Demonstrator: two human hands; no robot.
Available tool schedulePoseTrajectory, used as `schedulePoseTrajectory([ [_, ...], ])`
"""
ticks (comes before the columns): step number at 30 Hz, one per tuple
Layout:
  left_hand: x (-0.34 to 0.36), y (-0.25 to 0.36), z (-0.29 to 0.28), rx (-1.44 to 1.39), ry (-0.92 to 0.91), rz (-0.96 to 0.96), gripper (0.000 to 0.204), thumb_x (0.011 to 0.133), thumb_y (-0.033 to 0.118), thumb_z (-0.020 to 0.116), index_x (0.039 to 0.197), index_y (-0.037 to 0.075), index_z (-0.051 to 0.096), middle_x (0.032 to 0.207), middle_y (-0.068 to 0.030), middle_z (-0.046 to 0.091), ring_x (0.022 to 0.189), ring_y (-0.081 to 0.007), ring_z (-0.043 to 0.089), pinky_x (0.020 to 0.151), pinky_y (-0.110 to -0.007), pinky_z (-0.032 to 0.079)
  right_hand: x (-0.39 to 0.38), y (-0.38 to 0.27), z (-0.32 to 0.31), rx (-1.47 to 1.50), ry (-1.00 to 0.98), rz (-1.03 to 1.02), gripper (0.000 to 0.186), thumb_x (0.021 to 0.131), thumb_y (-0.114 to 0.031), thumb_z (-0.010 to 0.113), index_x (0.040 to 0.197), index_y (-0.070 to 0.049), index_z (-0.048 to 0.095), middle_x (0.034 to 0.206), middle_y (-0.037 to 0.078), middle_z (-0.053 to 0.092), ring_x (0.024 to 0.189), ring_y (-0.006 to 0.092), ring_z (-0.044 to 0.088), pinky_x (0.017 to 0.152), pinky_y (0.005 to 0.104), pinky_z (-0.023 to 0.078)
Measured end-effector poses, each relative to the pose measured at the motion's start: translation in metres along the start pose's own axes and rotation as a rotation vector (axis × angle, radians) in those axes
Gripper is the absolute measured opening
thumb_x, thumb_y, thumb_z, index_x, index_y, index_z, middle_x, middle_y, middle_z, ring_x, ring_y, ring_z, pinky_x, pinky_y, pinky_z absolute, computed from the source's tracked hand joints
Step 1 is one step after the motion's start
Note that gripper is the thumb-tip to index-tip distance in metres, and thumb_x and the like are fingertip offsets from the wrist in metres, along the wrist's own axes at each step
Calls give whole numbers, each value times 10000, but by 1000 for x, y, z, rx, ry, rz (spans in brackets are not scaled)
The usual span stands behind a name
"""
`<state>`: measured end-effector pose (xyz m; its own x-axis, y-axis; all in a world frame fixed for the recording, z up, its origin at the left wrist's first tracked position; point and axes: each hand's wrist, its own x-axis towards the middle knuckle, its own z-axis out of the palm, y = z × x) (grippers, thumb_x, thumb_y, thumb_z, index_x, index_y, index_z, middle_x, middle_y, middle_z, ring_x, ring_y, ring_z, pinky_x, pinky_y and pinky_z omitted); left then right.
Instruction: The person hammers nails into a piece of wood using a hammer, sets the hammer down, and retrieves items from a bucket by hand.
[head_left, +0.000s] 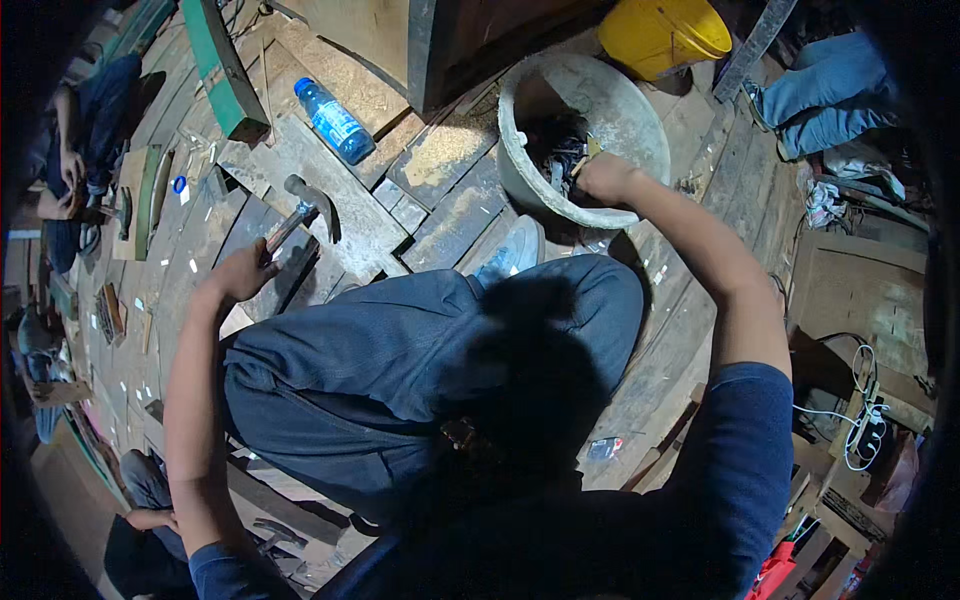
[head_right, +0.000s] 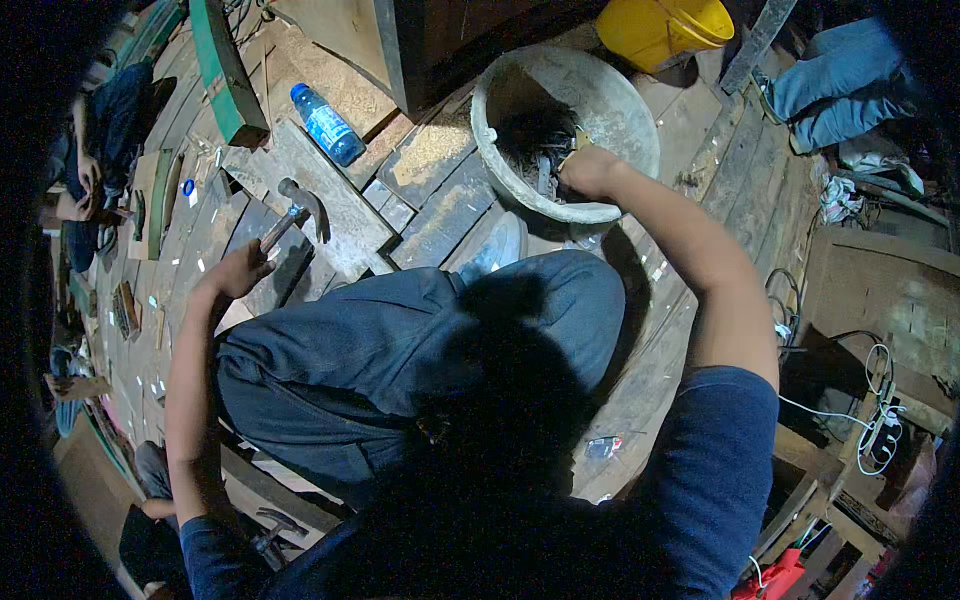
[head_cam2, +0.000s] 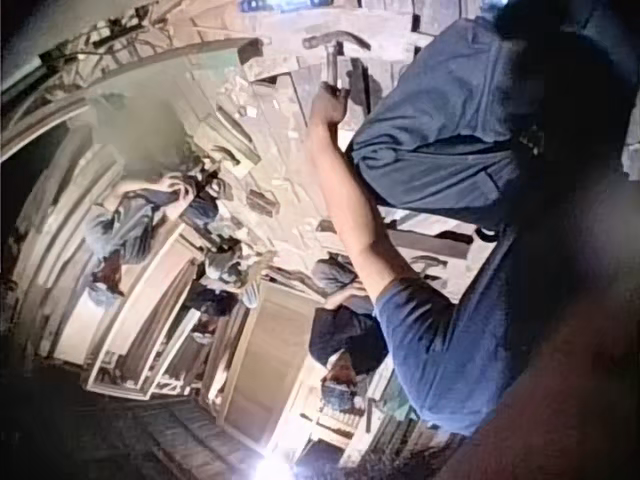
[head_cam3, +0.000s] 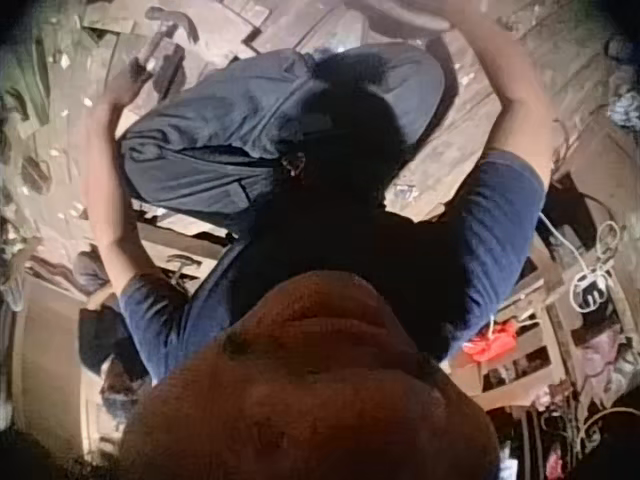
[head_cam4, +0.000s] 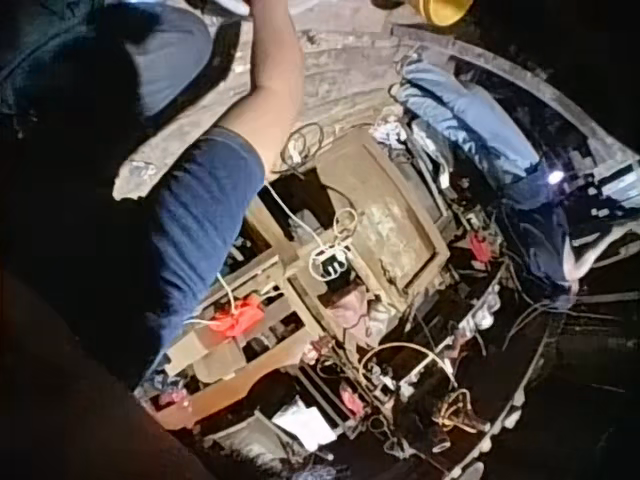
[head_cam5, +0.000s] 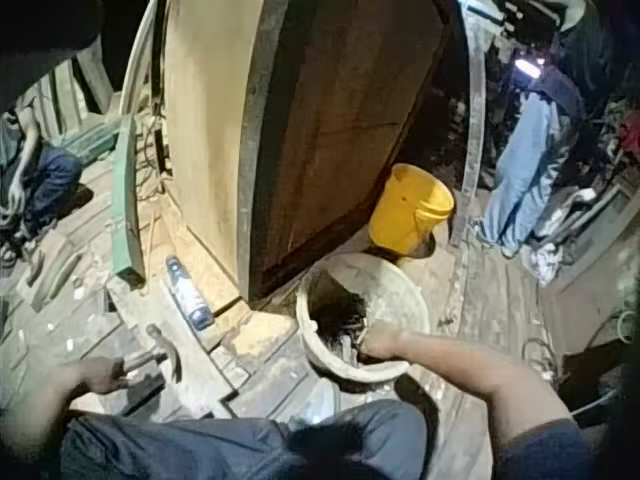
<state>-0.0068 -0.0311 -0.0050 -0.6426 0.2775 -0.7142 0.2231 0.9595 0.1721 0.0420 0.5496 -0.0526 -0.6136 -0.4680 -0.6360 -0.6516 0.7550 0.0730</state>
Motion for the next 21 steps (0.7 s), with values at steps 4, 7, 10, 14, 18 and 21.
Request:
schedulePoseTrajectory([
  [4,0,3,0,-49,34,55,432,893,349,602,1104,-19,519,1021,-260,636,975,-399,613,818,-441,474,4,15,18,-17,-7,-79,157,793,-145,544,818,-94,691,829,125,687,795,318,677,689,415,544],
  [7,2,2,-3,-49,15,32,433,894,351,603,1094,-24,519,1020,-263,634,974,-396,613,821,-440,470,10,8,26,-269,-12,-63,140,789,-167,562,804,-128,696,771,87,687,762,284,687,648,418,544],
  [10,2,-4,0,-40,2,36,440,894,361,601,1084,-28,518,1007,-262,634,964,-397,614,815,-440,470,16,-2,4,-255,-22,-118,131,766,-137,594,760,-82,712,791,98,699,770,276,694,649,389,554],
  [14,5,-4,1,-39,35,64,444,893,381,595,1037,-32,513,943,-256,636,909,-410,611,784,-445,470,-7,6,-2,-145,241,-120,158,784,-178,602,900,-106,681,725,102,670,741,318,670,676,419,535],
  [18,10,-3,2,-28,60,92,446,891,383,594,1028,-34,519,936,-261,632,906,-415,609,789,-452,467,-42,16,-19,609,845,222,183,806,-183,643,947,-66,642,819,151,648,825,319,643,754,398,490],
  [21,17,-13,5,-17,61,119,428,875,373,613,1014,-26,542,969,-258,633,944,-415,605,806,-446,469,-70,11,-30,1324,1043,322,128,882,-91,628,979,-12,601,890,77,652,837,154,639,754,294,502],
])
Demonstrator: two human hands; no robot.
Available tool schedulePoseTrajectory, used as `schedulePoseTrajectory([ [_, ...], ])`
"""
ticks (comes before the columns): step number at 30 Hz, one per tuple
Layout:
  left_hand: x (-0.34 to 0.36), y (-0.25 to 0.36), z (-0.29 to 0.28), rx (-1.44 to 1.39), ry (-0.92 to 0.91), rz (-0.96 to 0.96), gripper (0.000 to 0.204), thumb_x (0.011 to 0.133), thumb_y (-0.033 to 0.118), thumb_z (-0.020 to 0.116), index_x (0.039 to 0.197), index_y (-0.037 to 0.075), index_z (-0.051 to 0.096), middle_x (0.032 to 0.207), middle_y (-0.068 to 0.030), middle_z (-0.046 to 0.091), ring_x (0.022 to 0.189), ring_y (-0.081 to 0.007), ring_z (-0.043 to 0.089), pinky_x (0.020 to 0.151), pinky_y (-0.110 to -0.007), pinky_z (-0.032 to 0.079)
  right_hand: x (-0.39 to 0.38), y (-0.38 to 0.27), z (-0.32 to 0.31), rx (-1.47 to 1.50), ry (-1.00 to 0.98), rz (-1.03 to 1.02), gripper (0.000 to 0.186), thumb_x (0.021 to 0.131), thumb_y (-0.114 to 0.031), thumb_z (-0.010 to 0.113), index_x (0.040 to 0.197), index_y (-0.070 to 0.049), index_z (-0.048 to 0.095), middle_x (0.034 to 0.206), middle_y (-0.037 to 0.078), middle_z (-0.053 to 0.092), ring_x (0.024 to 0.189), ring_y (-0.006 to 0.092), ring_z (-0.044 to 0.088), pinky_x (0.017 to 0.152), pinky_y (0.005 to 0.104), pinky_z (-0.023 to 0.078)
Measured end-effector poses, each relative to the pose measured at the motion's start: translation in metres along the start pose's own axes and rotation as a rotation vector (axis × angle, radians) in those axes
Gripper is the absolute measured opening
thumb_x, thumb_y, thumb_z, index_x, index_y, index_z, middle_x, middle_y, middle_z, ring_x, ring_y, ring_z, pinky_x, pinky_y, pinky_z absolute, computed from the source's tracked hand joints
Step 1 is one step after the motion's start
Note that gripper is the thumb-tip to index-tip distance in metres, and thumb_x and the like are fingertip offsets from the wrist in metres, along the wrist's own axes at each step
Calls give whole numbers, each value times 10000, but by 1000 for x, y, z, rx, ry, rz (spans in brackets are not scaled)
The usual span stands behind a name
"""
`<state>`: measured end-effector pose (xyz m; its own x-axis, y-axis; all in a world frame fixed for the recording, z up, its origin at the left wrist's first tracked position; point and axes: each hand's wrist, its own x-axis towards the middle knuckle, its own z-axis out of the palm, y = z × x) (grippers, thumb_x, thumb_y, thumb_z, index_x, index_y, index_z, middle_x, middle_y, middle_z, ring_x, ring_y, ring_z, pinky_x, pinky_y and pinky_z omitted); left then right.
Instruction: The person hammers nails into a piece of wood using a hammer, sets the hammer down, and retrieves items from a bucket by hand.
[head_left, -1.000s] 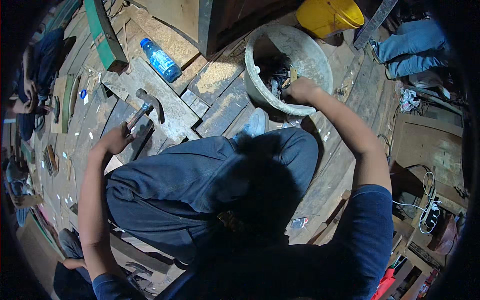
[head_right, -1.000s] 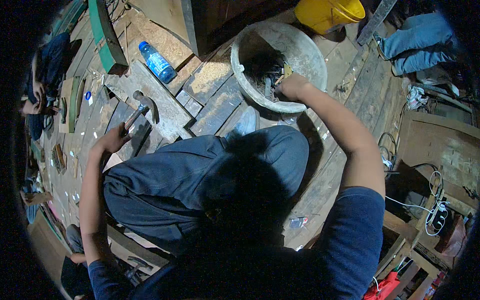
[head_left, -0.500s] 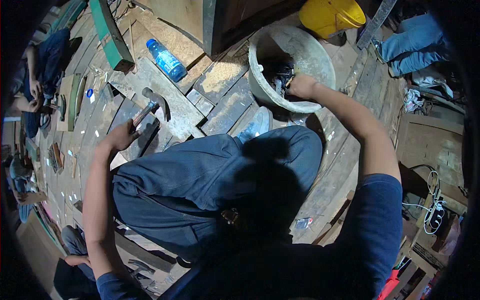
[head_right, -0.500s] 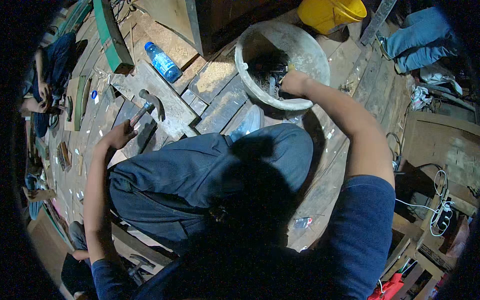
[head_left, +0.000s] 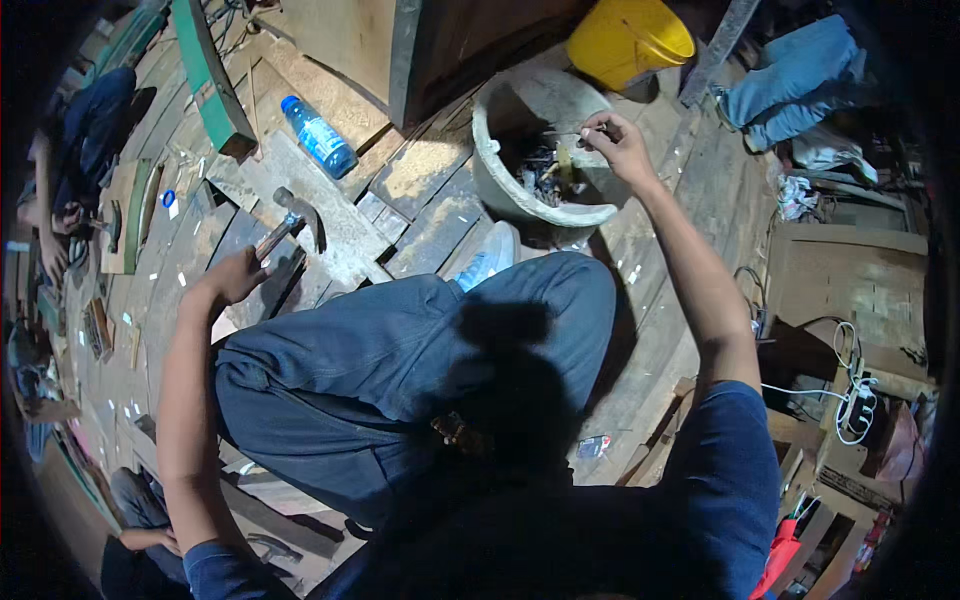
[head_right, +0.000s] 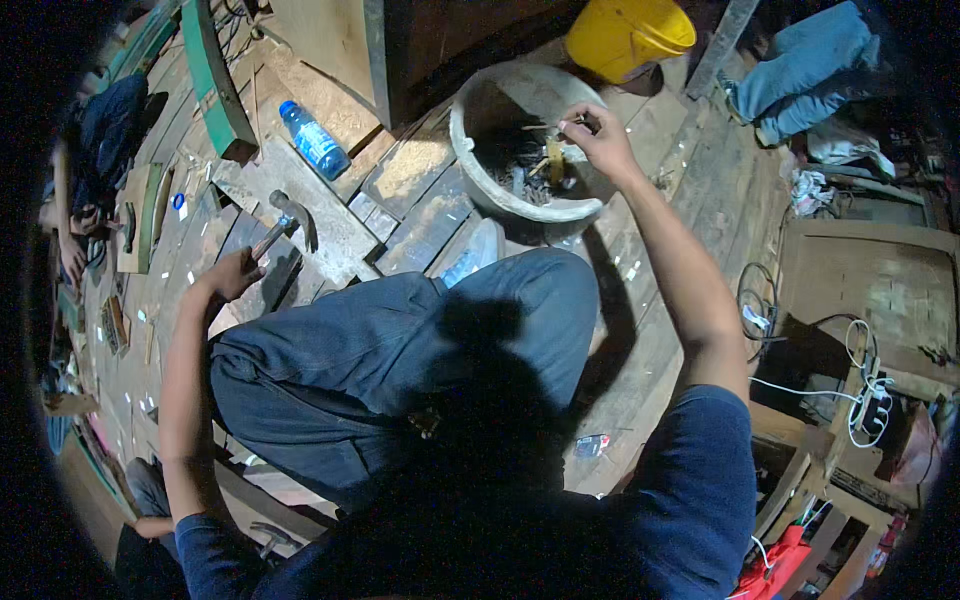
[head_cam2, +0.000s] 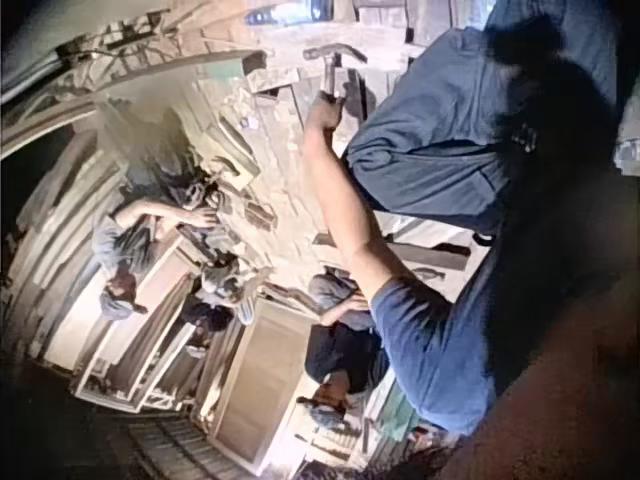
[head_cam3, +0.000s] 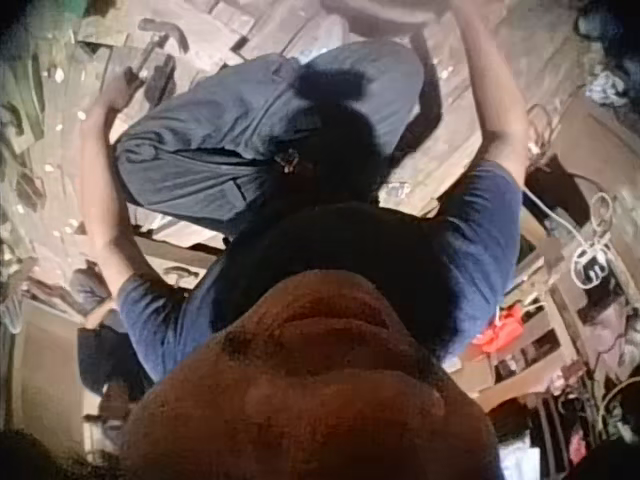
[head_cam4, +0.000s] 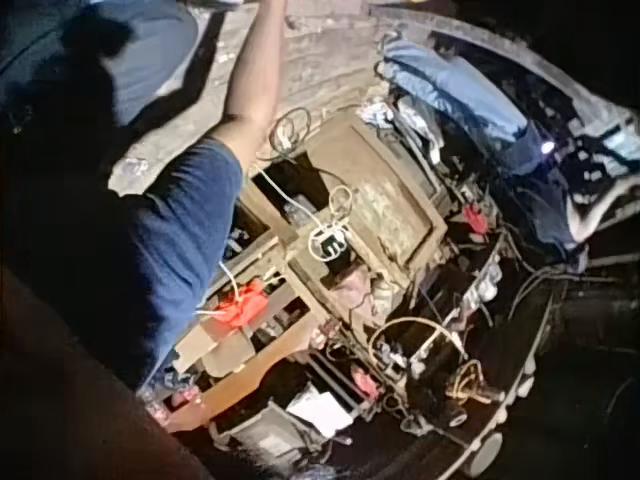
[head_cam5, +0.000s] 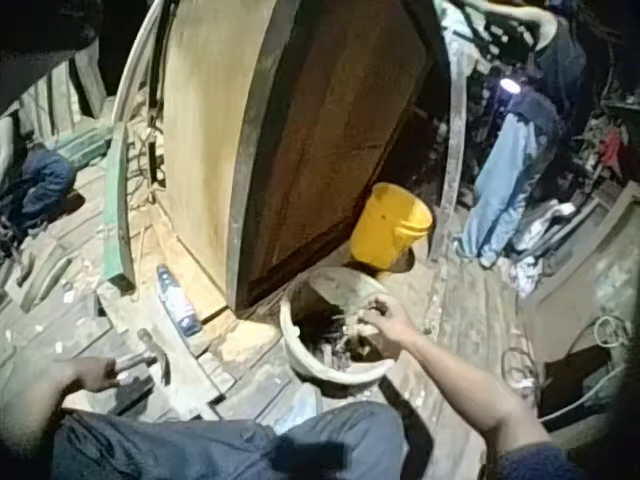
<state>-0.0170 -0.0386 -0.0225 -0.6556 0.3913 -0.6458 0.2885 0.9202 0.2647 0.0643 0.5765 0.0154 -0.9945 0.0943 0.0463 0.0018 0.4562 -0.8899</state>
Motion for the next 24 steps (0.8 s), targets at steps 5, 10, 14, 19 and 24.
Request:
schedulePoseTrajectory([
  [5,-7,4,-4,49,9,-38,398,864,348,623,1008,-19,569,987,-263,635,968,-396,611,802,-440,475,-33,-66,17,383,90,134,232,930,-161,612,1088,-1,556,949,88,647,900,208,664,797,309,536],
  [10,-2,10,-4,14,-26,-49,364,864,325,608,948,-29,586,769,-209,650,686,-345,644,643,-439,486,-42,-103,59,277,148,37,219,932,-204,617,1042,-15,625,868,50,646,760,114,614,694,234,494],
  [14,4,-9,1,115,-32,0,385,876,346,593,985,-23,591,738,-193,641,622,-329,635,627,-435,480,-39,-135,164,301,-18,71,181,896,-116,627,1039,-6,643,835,44,661,749,100,612,687,224,467],
  [19,7,0,-3,-9,219,68,397,859,365,625,997,-5,586,976,-238,635,940,-381,608,791,-446,471,-29,-78,297,515,-42,277,150,855,-43,592,984,25,627,906,125,691,773,174,653,684,292,505],
  [24,-1,-6,-3,-156,220,2,407,860,346,628,1051,-10,577,1012,-233,632,953,-357,610,812,-424,466,-50,-28,360,-232,198,-269,92,750,-43,617,820,-28,675,854,164,622,829,330,597,776,400,471],
])
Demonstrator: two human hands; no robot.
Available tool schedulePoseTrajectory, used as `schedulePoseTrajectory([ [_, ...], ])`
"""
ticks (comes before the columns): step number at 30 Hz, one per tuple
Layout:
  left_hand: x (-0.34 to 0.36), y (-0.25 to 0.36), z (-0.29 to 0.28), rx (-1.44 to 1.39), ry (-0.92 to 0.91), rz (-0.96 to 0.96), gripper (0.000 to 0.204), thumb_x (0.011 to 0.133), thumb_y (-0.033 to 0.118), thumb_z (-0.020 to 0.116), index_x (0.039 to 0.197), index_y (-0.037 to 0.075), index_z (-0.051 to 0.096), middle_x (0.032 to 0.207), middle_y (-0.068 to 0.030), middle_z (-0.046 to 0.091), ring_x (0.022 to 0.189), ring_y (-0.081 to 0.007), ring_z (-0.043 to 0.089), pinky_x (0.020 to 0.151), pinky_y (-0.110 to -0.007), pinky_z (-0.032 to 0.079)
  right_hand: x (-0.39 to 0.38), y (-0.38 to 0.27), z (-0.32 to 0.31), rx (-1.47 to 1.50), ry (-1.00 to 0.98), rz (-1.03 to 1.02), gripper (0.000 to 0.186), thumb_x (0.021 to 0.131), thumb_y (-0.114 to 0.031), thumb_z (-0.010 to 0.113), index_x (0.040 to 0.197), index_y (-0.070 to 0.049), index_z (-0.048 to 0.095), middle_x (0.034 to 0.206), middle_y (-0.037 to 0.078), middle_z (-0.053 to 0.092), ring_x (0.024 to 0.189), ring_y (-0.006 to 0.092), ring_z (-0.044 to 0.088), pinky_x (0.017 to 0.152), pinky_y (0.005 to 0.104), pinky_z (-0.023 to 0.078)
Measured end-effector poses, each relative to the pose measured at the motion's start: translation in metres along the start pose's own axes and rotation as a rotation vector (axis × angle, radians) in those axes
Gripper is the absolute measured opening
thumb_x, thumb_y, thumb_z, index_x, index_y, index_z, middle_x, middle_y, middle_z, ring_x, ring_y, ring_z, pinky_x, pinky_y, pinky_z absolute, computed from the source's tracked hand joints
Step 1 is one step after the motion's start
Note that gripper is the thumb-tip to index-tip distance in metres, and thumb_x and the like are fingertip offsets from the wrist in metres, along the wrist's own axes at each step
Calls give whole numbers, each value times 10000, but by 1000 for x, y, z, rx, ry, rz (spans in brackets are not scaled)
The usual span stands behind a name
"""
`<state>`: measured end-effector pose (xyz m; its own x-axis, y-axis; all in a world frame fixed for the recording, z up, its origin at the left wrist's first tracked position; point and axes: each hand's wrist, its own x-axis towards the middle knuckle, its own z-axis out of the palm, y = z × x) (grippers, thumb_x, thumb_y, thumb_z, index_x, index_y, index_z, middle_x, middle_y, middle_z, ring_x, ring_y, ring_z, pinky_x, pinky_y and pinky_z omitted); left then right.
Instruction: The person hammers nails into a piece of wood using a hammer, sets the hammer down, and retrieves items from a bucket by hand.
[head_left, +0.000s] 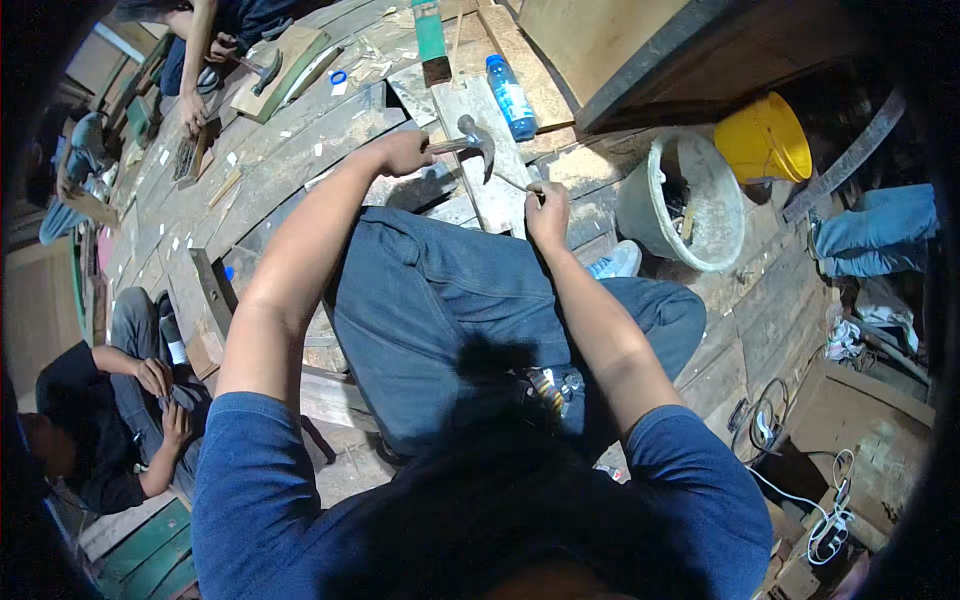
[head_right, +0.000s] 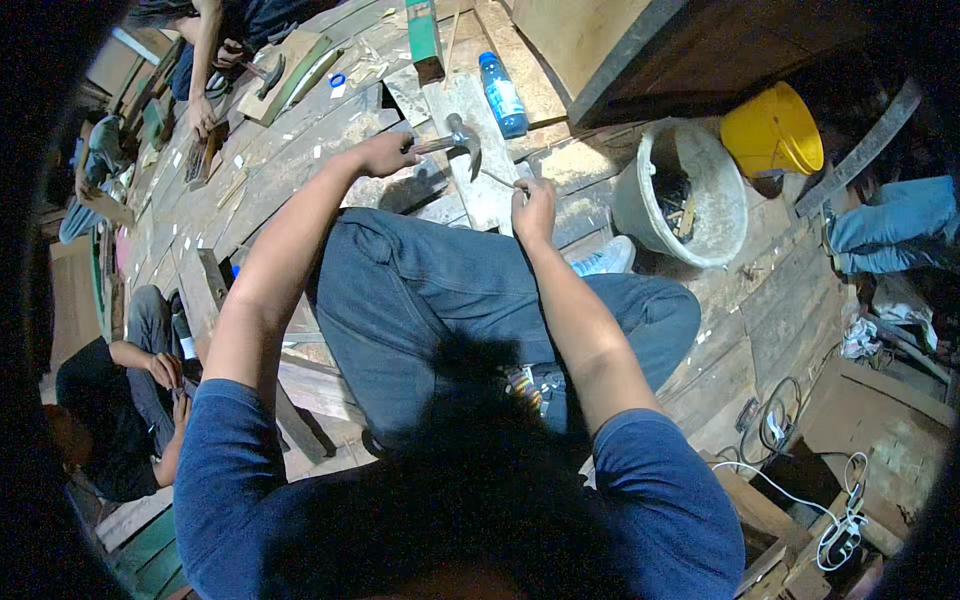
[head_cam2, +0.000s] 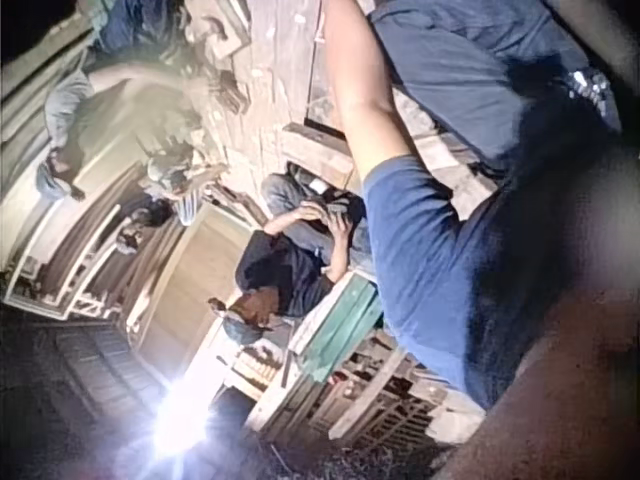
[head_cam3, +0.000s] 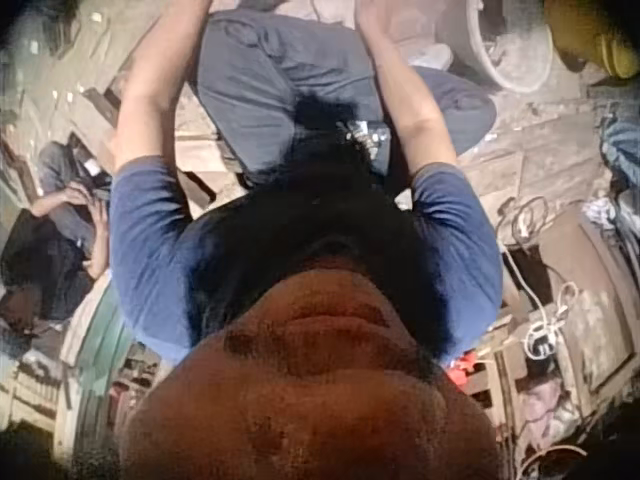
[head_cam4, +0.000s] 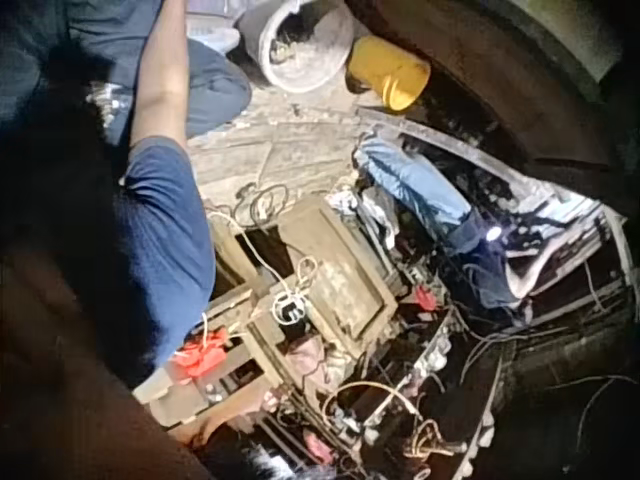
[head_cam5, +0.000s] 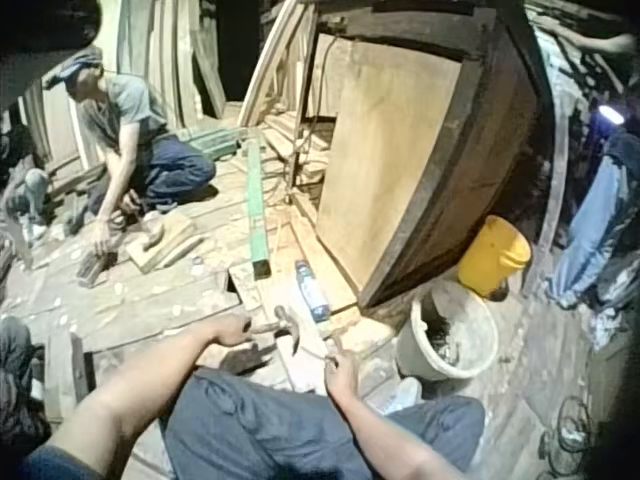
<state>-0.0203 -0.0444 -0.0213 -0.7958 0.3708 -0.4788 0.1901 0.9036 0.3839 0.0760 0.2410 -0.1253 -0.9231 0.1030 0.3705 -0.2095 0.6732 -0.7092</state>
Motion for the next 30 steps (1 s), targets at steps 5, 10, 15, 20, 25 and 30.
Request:
schedulePoseTrajectory([
  [5,-8,-11,0,27,60,54,422,839,361,637,1012,-22,619,998,-247,648,954,-367,625,826,-431,480,4,-1,-4,68,-84,93,99,742,-54,617,836,-46,648,847,153,594,820,322,579,750,396,473],
  [10,5,-7,3,42,11,46,460,855,410,620,1013,-22,607,910,-219,655,863,-342,637,750,-429,483,0,7,-7,47,-51,103,115,735,-57,626,846,-29,639,891,157,614,886,331,585,787,394,471],
  [15,12,-41,11,180,-205,-92,484,830,451,642,950,-18,645,821,-206,670,766,-348,652,686,-420,502,0,-5,-1,94,-96,83,146,731,-51,620,874,-26,621,903,152,608,889,333,581,788,397,469],
  [20,26,-39,18,281,-131,-18,495,806,494,657,927,16,685,921,-232,669,870,-380,643,760,-428,499,-4,3,-10,85,-54,92,127,723,-39,614,848,-24,628,865,153,612,829,320,592,728,384,481],
  [25,27,-39,21,298,-91,-17,505,810,506,648,904,12,688,901,-234,667,853,-384,641,739,-429,498,-4,4,-12,73,-75,131,127,719,-43,613,839,-19,647,848,175,631,804,328,600,723,384,483],
  [30,30,-19,17,282,-177,-28,516,813,517,641,891,8,684,871,-228,667,815,-369,638,710,-434,489,-6,16,-16,60,-38,115,128,744,-53,588,846,-7,651,842,191,635,824,348,604,745,394,482],
])
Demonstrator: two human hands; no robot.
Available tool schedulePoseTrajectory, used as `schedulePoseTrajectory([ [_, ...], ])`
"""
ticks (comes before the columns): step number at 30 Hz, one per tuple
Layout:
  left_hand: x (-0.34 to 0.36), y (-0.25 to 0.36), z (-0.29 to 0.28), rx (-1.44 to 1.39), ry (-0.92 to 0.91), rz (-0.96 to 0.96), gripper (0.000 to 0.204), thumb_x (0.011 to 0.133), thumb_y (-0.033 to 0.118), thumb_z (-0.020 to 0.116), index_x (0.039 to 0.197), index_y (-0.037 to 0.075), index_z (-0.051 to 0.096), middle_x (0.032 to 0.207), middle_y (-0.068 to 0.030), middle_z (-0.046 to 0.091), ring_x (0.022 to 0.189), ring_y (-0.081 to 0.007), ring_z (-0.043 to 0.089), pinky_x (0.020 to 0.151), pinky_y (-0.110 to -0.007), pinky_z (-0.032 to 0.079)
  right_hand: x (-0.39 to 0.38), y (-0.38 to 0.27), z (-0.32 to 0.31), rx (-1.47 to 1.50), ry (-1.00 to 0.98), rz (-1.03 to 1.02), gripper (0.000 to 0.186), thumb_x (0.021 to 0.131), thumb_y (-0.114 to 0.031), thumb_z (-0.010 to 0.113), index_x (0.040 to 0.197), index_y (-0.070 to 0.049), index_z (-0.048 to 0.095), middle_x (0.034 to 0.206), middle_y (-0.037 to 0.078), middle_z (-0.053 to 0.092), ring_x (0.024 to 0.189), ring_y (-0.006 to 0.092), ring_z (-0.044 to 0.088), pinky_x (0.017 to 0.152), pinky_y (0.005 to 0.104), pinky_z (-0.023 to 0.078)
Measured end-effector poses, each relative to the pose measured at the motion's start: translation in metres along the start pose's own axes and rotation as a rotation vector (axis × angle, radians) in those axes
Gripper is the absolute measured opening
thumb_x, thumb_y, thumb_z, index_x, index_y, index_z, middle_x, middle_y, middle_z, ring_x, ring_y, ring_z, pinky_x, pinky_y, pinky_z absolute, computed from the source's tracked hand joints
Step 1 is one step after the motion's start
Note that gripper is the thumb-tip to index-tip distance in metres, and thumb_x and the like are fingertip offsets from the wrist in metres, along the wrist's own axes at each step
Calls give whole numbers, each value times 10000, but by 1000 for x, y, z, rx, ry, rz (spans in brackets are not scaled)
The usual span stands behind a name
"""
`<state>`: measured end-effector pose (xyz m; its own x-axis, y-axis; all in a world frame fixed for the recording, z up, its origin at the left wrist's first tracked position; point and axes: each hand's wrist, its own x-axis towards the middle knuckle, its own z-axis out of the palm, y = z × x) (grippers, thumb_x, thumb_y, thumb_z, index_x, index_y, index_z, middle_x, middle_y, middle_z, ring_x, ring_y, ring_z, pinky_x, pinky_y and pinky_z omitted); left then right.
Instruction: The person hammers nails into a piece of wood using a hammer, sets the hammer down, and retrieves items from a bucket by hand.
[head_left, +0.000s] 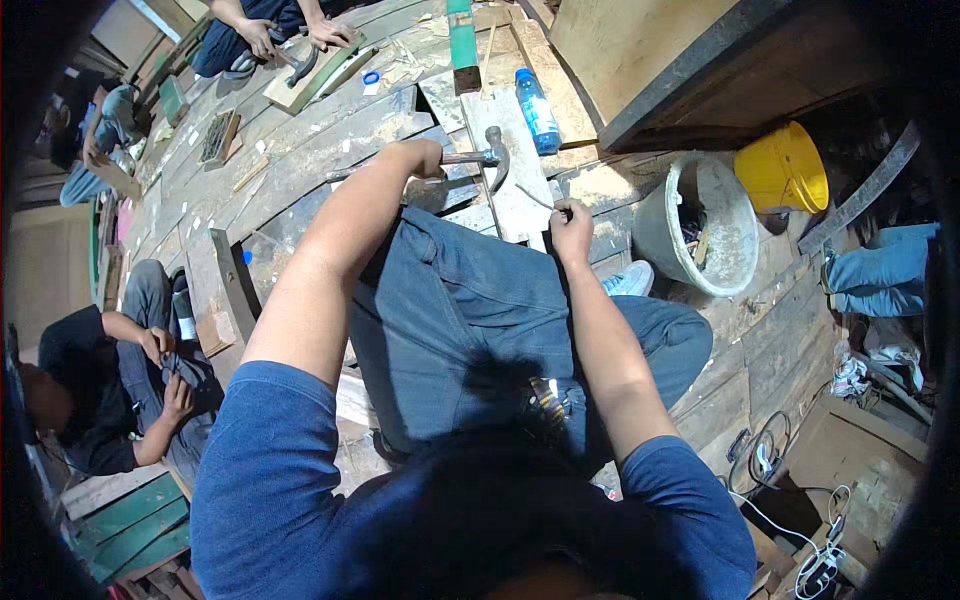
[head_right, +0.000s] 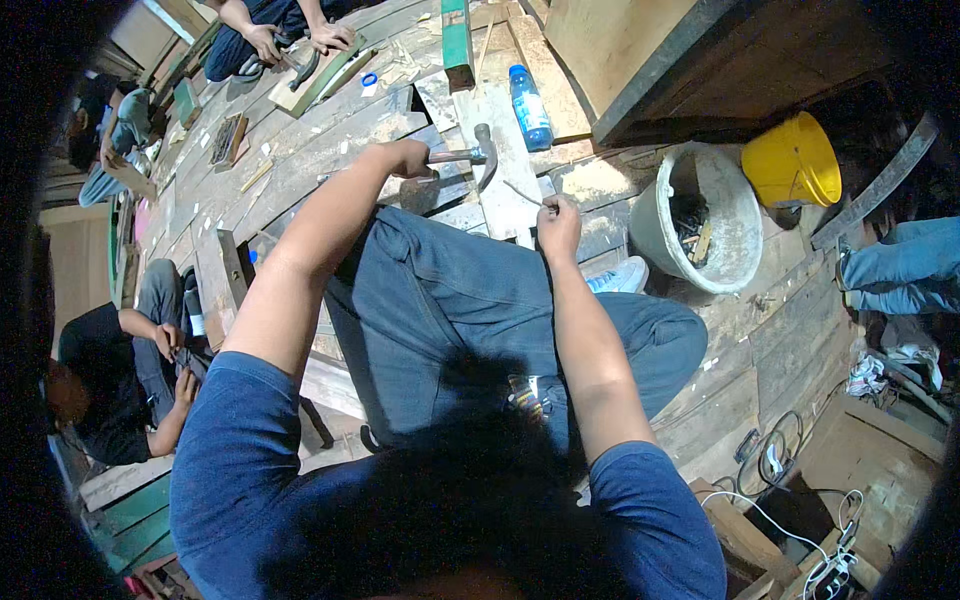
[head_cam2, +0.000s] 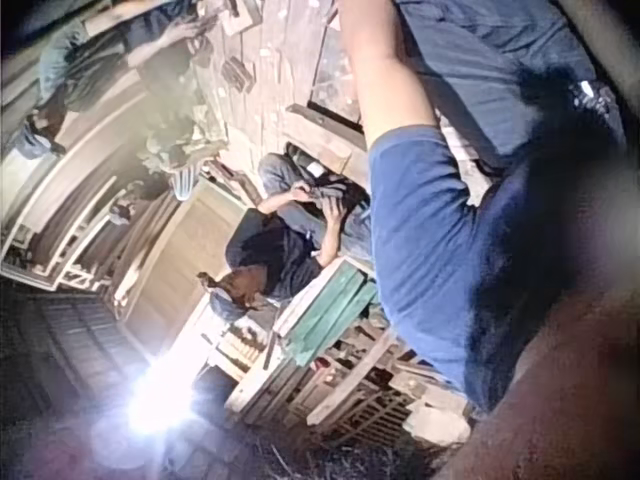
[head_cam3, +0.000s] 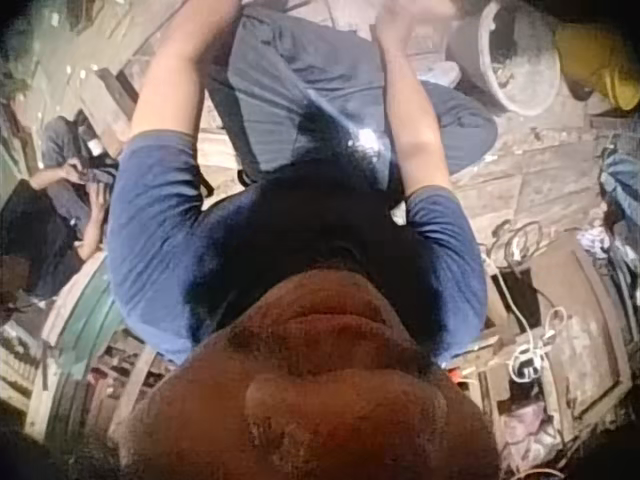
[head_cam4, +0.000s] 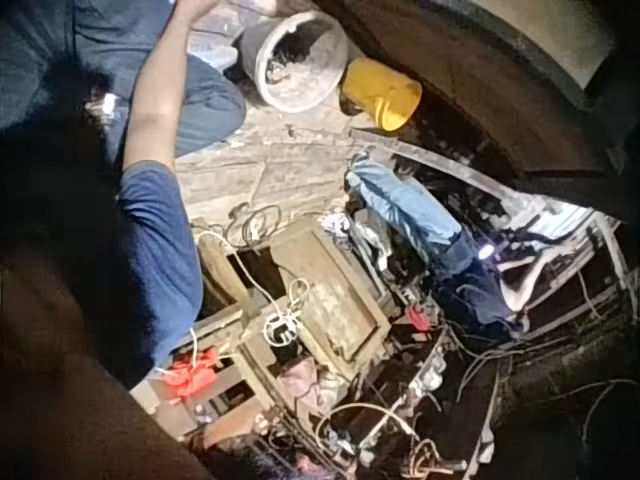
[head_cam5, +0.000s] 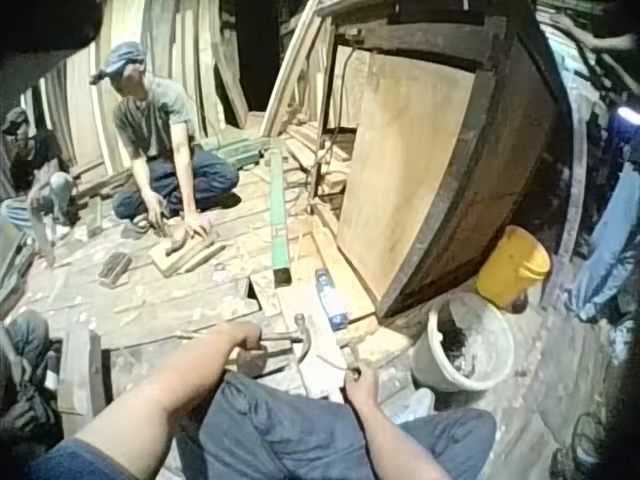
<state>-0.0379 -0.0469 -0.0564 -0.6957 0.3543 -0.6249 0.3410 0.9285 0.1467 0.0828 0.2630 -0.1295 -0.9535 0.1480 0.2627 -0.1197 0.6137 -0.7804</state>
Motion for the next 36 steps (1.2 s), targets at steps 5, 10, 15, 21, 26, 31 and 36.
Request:
schedulePoseTrajectory([
  [5,-6,-15,6,-5,8,21,478,821,478,653,898,6,675,783,-196,661,724,-341,639,658,-422,488,2,-8,8,34,-53,51,126,752,-53,577,842,7,643,847,200,633,843,364,605,761,411,479],
  [10,2,-6,2,-23,2,-14,462,813,470,660,889,14,663,780,-190,663,715,-314,643,652,-417,484,5,-11,2,72,12,48,147,802,-68,585,904,16,648,859,211,641,823,367,616,730,397,484],
  [15,1,-21,5,5,15,21,476,814,474,658,887,3,660,842,-207,674,776,-337,644,691,-429,483,7,-13,8,94,-27,26,120,812,-61,595,885,9,659,857,204,648,839,360,619,765,396,478],
  [21,-3,-6,1,-2,9,4,474,816,474,667,887,5,664,792,-191,665,741,-330,638,664,-428,480,2,-11,4,25,-54,-30,94,786,-79,658,852,-13,670,884,170,634,874,344,598,774,396,472],
  [26,0,-19,4,-32,-6,1,510,802,516,677,910,18,664,793,-185,666,715,-313,627,660,-424,480,3,-14,10,2,-53,3,98,784,-97,667,852,-27,674,928,167,629,897,346,594,789,402,473],
  [31,-5,-17,3,6,118,56,454,822,429,675,1004,23,583,920,-212,642,856,-357,613,734,-431,468,3,-14,12,1,-18,2,89,783,-120,657,836,-52,679,891,148,625,840,322,597,751,389,475],
  [36,-25,-11,-2,-252,320,207,391,860,375,646,993,22,544,834,-163,594,787,-291,582,688,-407,455,4,-19,15,-1,-1,7,83,768,-112,656,821,-51,676,849,139,616,801,309,589,727,388,473],
])
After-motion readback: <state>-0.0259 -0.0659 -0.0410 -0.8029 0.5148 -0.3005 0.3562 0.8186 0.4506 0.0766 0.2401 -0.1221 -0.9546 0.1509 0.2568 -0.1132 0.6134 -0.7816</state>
